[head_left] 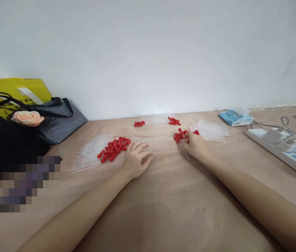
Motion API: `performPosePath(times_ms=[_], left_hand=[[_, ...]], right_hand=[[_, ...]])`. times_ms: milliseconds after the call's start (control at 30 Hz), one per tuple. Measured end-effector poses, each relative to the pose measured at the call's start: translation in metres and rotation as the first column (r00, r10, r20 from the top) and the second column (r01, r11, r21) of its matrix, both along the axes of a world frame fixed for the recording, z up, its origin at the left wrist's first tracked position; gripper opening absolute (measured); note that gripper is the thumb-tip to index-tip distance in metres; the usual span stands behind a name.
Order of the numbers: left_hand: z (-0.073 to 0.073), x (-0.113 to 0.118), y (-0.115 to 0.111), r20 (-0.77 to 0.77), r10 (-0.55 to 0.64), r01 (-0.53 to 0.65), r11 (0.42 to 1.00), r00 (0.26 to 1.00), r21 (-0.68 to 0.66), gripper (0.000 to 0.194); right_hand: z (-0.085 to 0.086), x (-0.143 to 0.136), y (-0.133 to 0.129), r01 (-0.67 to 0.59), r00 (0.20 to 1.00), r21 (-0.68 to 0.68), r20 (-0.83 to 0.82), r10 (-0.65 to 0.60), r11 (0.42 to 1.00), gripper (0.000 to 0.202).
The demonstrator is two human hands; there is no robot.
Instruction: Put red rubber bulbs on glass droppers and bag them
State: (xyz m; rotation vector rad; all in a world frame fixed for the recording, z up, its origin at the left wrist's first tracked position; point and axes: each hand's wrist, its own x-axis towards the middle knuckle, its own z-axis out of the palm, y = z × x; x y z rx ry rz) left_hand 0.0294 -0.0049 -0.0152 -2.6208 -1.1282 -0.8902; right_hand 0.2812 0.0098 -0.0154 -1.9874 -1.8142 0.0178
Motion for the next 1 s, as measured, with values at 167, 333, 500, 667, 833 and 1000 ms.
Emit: performPosePath(times_ms=[167,333,500,667,833,1000], left_hand=[[-0.001,0.000,0.001,0.008,0.037,-0.036,0.999,0.999,-0.008,0.014],[0.009,-0.006,0.010,-0.007,0.135,-0.135,0.991,0.991,0.010,0.020],[0.036,-0.030,0.033,-0.126,0.410,-0.420,0.905,0.903,-0.069,0.025],[0.055,-0.054,0.045,-0.290,0.564,-0.627,0.746,0.774,-0.223,0.030],[0.059,-0.055,0.042,-0.389,0.609,-0.711,0.670,0.691,-0.213,0.033],[0.058,-0.053,0.039,-0.425,0.586,-0.705,0.677,0.690,-0.211,0.029]], right_hand=[[-0.001,-0.002,0.001,-0.020,0.999,0.009,0.039,0.019,1.000,0.020],[0.000,-0.001,0.000,-0.012,0.993,-0.017,0.115,0.014,1.000,0.018],[0.007,-0.009,-0.006,0.014,0.985,0.002,0.174,-0.014,1.000,0.024],[0.020,-0.028,-0.006,0.009,0.984,-0.089,0.180,0.007,0.996,0.028],[0.030,-0.039,0.008,0.070,0.984,-0.267,0.179,-0.022,0.961,0.027],[0.033,-0.043,0.019,0.049,0.988,-0.323,0.157,0.003,0.945,0.025]])
